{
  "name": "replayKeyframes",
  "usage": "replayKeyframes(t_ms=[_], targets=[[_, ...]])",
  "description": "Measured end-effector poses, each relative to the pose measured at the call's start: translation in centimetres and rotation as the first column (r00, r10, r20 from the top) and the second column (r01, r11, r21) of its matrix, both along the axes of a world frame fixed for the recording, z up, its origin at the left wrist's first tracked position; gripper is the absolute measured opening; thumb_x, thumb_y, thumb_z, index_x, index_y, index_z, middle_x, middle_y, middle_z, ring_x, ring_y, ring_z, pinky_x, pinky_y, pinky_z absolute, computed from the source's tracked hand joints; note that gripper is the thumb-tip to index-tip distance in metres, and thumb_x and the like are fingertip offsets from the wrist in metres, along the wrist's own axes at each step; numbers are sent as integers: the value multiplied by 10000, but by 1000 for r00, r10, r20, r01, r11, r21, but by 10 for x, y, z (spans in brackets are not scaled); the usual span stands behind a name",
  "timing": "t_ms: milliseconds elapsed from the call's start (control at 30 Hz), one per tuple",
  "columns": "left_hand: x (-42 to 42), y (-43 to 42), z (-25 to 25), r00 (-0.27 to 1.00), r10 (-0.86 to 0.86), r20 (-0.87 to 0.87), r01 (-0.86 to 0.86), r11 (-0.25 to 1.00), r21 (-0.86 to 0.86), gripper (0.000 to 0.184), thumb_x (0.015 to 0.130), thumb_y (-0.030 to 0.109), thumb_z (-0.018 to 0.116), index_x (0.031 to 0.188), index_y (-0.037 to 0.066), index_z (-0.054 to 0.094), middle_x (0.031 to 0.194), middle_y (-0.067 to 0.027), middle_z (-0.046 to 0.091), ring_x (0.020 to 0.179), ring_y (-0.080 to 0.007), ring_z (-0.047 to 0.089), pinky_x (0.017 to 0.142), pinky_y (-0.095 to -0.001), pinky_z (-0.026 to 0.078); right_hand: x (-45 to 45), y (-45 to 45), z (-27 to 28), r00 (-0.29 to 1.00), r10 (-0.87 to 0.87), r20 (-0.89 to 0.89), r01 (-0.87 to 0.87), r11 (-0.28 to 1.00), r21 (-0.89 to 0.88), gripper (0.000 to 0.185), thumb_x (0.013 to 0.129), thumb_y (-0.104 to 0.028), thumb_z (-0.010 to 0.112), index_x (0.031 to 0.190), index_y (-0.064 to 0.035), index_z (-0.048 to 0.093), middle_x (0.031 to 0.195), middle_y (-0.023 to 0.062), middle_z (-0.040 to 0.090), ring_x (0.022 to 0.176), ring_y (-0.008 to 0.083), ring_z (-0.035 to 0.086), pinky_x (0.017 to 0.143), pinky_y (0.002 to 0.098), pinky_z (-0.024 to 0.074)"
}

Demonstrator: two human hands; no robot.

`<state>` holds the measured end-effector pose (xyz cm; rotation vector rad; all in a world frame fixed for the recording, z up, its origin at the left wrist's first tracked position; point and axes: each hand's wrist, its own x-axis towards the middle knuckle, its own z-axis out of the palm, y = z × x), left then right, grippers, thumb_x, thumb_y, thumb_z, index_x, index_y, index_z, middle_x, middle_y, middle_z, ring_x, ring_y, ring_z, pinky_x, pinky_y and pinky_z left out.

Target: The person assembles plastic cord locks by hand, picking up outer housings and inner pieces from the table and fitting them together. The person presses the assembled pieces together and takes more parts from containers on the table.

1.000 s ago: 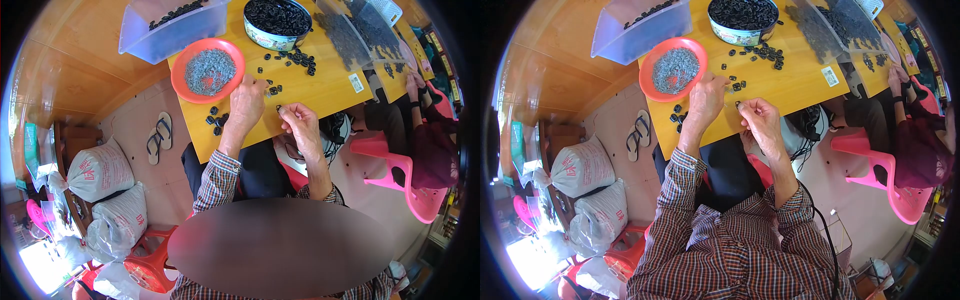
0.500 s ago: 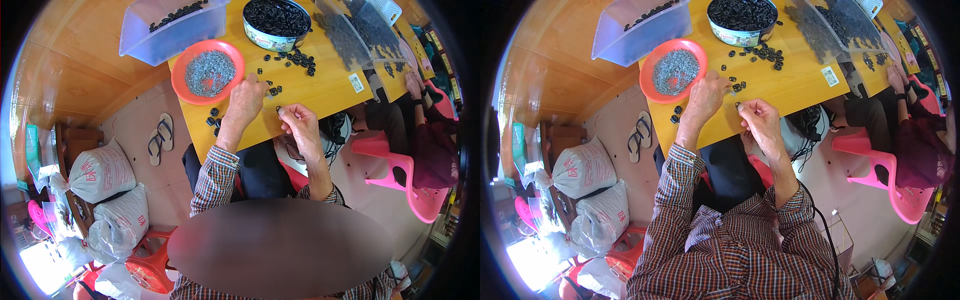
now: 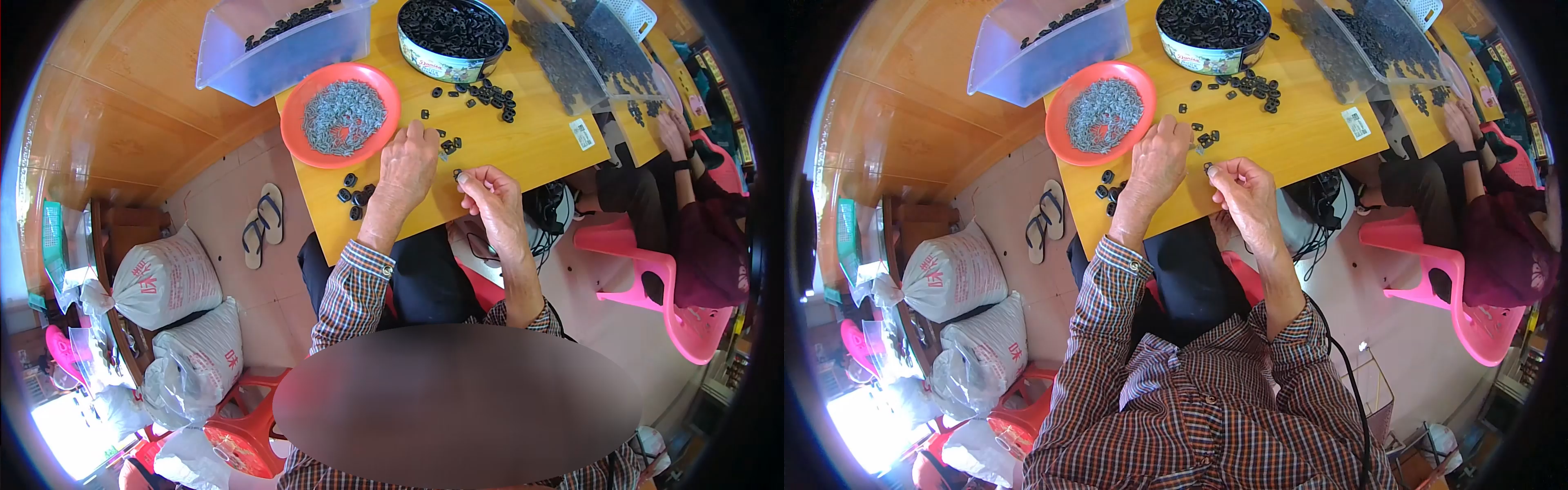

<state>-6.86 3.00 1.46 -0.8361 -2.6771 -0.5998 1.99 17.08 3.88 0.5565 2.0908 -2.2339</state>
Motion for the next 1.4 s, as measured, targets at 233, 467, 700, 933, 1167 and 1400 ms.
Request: replayKeyframes(t_ms=[233,467,700,933,1167,1400], targets=[[20,-5,6,979,-99,178,-21,818,575,94,839,-41,557,927,-10,564,821,-129,593,680,-232,645,606,-320,516,0,1,-1,1000,-27,-3,27,998,-49,175,855,-215,657,827,-47,616,735,-7,597,581,36,512,522,170,378],[55,-16,7,712,-431,554,-465,301,833,73,891,-22,559,961,-46,558,867,-116,635,679,-155,643,614,-255,543,4,-8,1,998,1,-60,-6,997,-78,174,868,-205,654,839,-41,605,745,5,597,592,47,513,530,177,378],[63,-21,-7,688,-541,484,-514,108,851,130,851,-80,583,972,-45,553,864,-121,644,714,-182,660,651,-279,565,8,-21,3,995,26,-93,-34,996,-86,171,881,-196,644,848,-35,599,745,9,595,605,56,525,548,184,395],[64,-22,-10,682,-557,475,-509,106,854,133,834,-103,587,949,-41,563,851,-121,649,713,-176,663,685,-278,561,7,-22,2,992,58,-110,-65,996,-65,184,886,-209,643,851,-34,598,712,3,594,609,47,521,553,178,402],[64,-24,-14,687,-566,455,-486,107,867,114,843,-87,586,943,-33,580,864,-100,650,743,-159,668,698,-274,570,7,-23,3,991,84,-105,-91,994,-67,181,895,-193,629,889,-13,610,752,24,629,623,39,515,563,171,405],[65,-23,-15,689,-566,454,-487,103,868,118,843,-87,586,946,-31,582,860,-99,652,734,-158,669,692,-274,571,7,-25,7,990,90,-107,-97,993,-63,172,895,-181,625,899,-9,611,763,29,635,633,39,516,571,172,409]])
